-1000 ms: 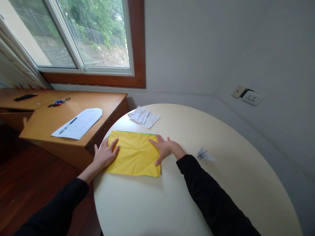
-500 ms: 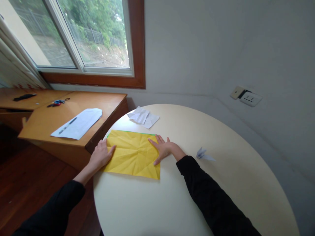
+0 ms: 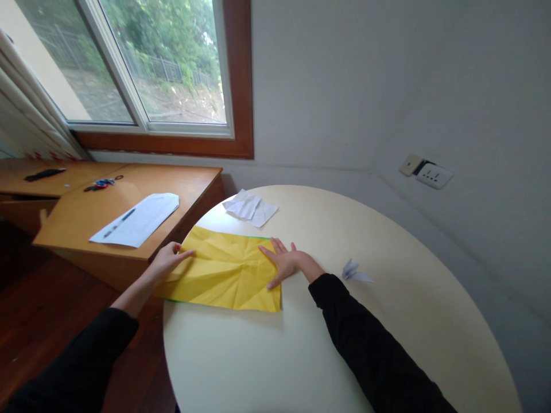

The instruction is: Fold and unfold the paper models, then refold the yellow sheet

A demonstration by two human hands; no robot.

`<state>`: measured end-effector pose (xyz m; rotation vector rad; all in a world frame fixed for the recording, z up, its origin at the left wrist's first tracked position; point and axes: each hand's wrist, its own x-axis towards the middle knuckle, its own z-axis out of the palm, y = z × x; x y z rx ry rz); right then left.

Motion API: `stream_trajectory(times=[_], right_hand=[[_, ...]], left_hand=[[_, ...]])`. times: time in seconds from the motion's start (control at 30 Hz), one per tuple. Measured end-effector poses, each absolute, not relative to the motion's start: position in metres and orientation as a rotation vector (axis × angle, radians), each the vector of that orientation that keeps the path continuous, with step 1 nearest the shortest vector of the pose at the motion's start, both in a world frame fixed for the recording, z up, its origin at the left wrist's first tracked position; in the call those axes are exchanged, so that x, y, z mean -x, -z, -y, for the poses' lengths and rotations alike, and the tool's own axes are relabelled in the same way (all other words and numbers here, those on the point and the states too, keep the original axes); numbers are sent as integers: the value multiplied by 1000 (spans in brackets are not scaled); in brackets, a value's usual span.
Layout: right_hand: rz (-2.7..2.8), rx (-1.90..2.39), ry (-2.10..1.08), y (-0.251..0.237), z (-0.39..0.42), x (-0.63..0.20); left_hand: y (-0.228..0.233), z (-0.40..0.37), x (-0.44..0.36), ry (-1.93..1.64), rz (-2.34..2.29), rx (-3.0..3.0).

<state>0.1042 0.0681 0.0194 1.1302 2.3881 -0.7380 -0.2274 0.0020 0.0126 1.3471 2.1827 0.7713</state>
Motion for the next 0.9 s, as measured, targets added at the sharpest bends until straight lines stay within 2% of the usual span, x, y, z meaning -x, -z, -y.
stream_trajectory(times=[0.1,0.2,0.5,0.73,0.9], right_hand=[[-2396,-1121,746,-20,-68,-104],[-2394,-1126,752,-19,-68,-104],[-2487,-1132,779,-17,-62,-109],[-2551,-1164,801,-15,-55,-111],[-2588,-1185,811,-14,-52,-112]], left_hand=[[-30,6,220,-889,-1785,-1069],[-43,12,214,-835,-1644,-903],[-63,16,215,-935,-1641,-1036],[-133,11,223,-871,-1842,-1366],[-187,5,225,-1127,-1943,-1469]])
